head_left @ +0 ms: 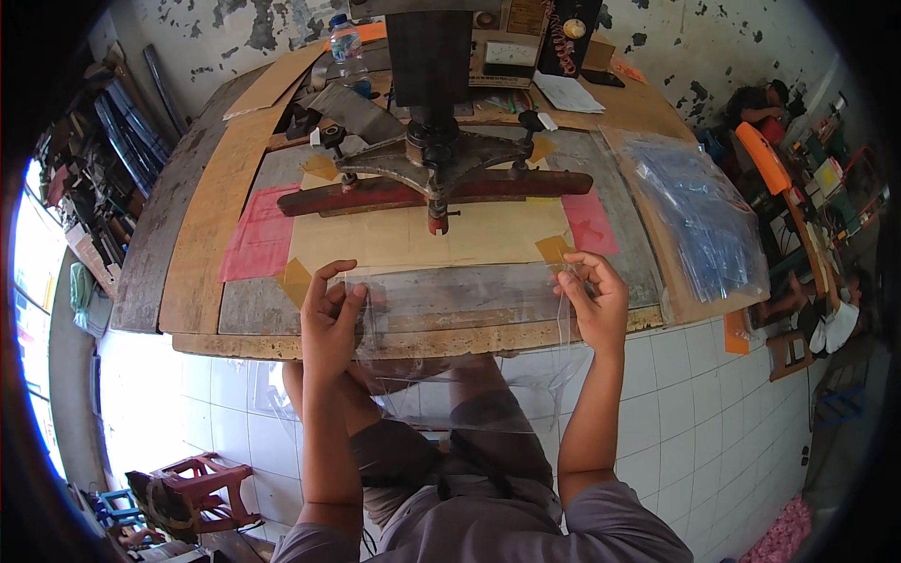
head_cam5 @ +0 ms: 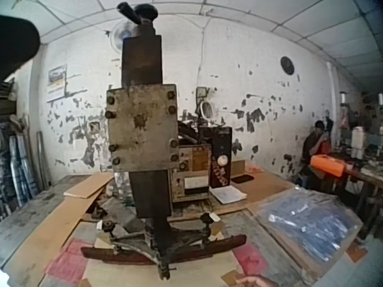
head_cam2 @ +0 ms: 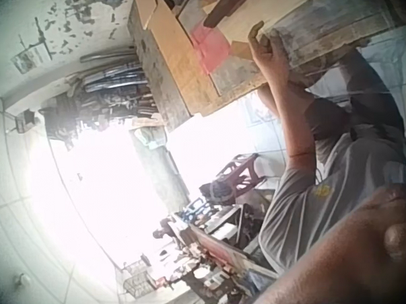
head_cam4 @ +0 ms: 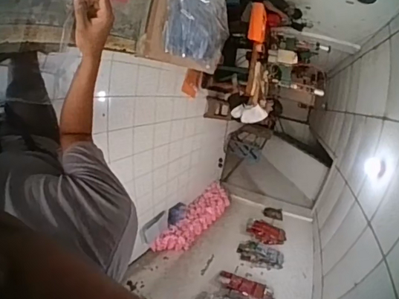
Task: The person prepares plastic sheets and uses a heat-sealing machine to seal them. The person aligns a plastic sheet on the workbench, smooths it, and then presses down the heat-sealer arm to create a seal.
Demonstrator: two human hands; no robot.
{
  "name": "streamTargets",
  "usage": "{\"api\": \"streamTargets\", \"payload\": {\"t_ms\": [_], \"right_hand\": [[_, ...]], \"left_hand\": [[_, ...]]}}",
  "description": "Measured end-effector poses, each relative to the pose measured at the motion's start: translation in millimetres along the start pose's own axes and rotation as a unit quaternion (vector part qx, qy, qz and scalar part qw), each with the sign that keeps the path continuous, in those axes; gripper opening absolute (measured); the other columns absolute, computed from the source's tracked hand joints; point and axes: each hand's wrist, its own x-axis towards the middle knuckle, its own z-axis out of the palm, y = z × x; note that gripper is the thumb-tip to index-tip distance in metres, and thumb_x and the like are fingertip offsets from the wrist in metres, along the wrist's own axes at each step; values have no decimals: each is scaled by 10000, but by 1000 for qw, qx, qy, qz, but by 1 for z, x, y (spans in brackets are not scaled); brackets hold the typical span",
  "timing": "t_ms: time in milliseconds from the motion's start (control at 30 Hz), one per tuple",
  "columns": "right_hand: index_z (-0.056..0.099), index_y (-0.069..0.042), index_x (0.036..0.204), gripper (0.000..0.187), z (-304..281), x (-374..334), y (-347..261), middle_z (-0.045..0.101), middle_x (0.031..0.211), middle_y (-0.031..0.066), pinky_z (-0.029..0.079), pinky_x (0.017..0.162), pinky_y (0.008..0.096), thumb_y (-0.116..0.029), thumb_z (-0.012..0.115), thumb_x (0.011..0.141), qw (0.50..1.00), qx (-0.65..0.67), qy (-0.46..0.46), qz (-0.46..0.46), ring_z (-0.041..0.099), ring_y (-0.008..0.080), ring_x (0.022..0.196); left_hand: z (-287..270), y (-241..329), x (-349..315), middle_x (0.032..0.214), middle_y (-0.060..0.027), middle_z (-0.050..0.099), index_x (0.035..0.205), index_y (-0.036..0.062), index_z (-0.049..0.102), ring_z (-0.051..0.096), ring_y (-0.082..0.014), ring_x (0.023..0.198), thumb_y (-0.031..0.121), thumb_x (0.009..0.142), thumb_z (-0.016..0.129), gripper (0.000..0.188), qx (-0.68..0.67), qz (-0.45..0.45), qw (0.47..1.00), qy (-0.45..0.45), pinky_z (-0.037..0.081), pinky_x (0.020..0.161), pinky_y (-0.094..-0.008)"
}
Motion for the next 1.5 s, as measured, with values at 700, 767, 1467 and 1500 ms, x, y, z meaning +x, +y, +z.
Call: {"api": "streamTargets", "payload": {"t_ms": [700,767,1467,1500], "right_hand": [[669,-8,1233,243,4,1,-1,739,919,77,531,757,269,-108,706,1014,1000,-11,8,8,688,112,810],[665,-5,1236,245,3,1,-2,736,915,78,529,757,267,-104,703,1015,1000,-21,11,8,688,112,809],[659,-1,1233,235,4,1,-2,728,903,66,519,760,255,-89,697,1019,1000,-21,6,13,679,104,822],[660,-1,1232,234,4,1,-2,728,902,65,518,760,254,-89,697,1019,1000,-21,6,13,679,104,822]], "left_hand": [[-2,4,-2,873,-32,749,1415,47,541,575,-37,748,104,1053,653,384,11,11,1000,-24,422,678,-198],[-4,2,-1,876,-39,758,1444,49,516,575,-36,737,103,1053,651,417,14,17,999,-34,419,667,-198],[-3,4,-2,936,-100,784,1386,19,498,711,-103,927,69,1056,634,360,-16,5,999,-32,510,863,-235],[-3,5,-2,934,-99,783,1388,18,499,711,-103,927,70,1056,634,361,-19,2,999,-31,510,862,-235]]}}
